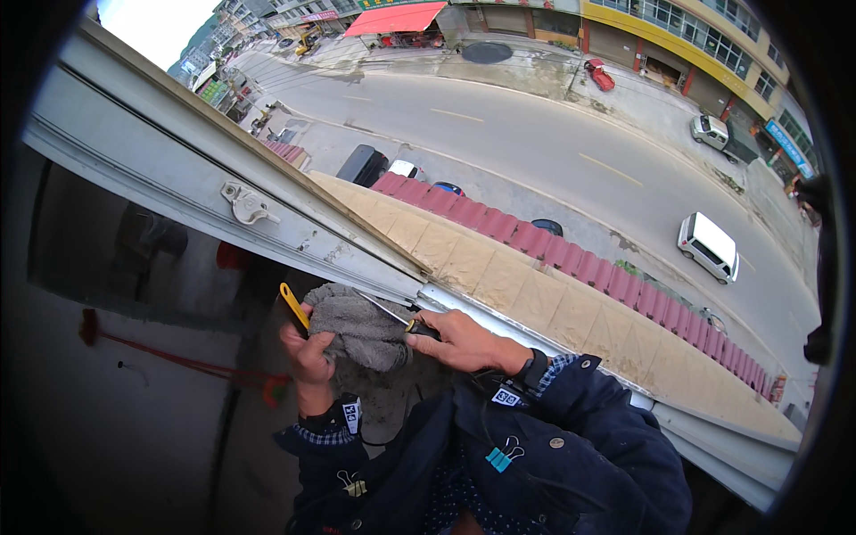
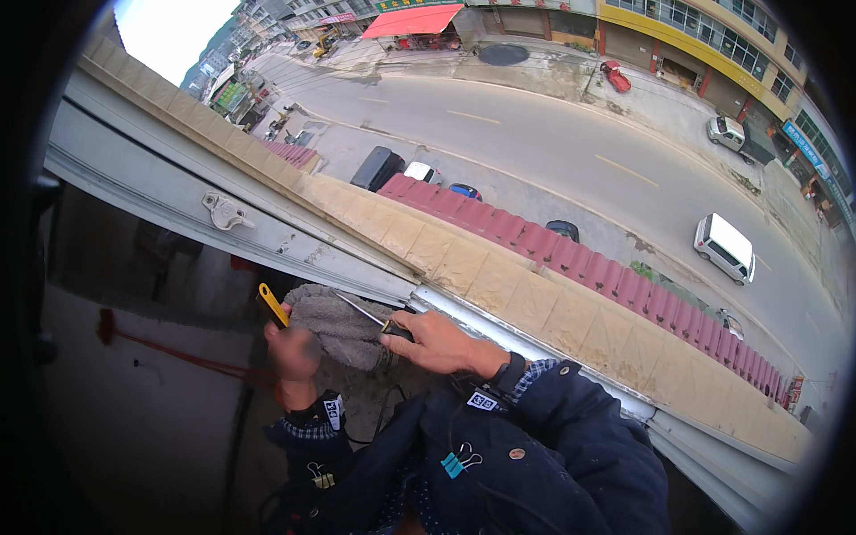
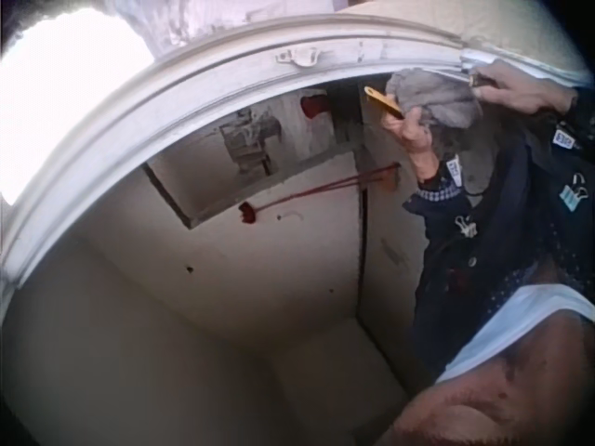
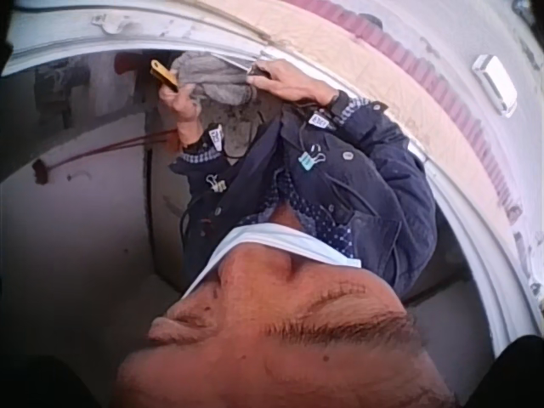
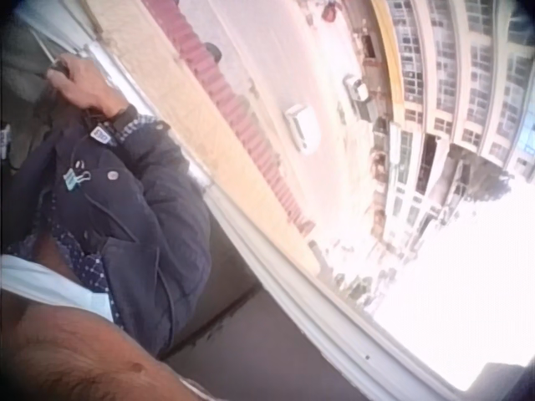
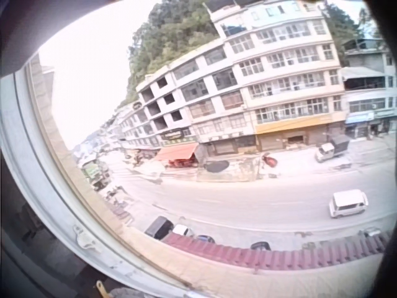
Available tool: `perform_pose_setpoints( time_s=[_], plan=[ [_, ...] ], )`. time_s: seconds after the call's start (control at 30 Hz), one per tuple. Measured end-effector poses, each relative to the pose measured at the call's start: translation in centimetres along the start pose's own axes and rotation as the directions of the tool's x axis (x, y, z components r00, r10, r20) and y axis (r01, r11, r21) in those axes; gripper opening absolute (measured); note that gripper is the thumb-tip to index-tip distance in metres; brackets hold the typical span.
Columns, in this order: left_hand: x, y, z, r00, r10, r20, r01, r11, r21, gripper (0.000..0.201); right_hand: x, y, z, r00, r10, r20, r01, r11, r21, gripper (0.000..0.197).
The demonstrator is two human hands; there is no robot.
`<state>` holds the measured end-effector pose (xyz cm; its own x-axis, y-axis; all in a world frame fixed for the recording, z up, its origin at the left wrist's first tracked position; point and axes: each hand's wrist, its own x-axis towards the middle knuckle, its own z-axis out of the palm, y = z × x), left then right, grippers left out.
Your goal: The person cleans a window and its frame using a cloth and a scraper. They wipe the frame and glass, then scrape along the edges and corners, and finally wipe the glass again.
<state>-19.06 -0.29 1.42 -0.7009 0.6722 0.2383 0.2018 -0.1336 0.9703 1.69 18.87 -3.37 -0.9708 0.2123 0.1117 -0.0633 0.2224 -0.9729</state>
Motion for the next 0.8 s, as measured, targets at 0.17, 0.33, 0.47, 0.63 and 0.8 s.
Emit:
perform_pose_setpoints(
  time_s=[0.17, 0.33, 0.47, 0.63, 0.8],
  plan=[
    [0.4, 0.3, 0.7, 0.997, -0.069, 0.039, 0.063, 0.989, 0.130, 0.031, 0.0, 0.6, -0.4, 0.999, 0.047, 0.023, -0.047, 0.999, -0.021, 0.039],
    [0.8, -0.2, 1.8, 1.000, 0.007, -0.019, -0.005, 0.989, 0.148, 0.047, -0.3, 0.9, -1.0, 0.984, 0.124, 0.127, -0.128, 0.992, 0.020, 0.047],
    [1.0, -1.0, 2.5, 0.996, -0.025, -0.083, 0.043, 0.976, 0.214, 0.046, -0.1, 2.2, -2.1, 0.976, 0.133, 0.172, -0.138, 0.990, 0.018, 0.051],
    [1.1, -1.0, 3.5, 0.999, -0.008, -0.053, 0.030, 0.899, 0.437, 0.043, 0.8, 4.2, -2.4, 0.995, 0.054, 0.089, -0.054, 0.999, -0.003, 0.045],
    [1.3, -1.1, 4.4, 0.977, -0.006, -0.215, 0.120, 0.846, 0.520, 0.041, 2.0, 5.9, -3.0, 0.976, 0.058, 0.210, -0.072, 0.996, 0.056, 0.045]
  ],
)
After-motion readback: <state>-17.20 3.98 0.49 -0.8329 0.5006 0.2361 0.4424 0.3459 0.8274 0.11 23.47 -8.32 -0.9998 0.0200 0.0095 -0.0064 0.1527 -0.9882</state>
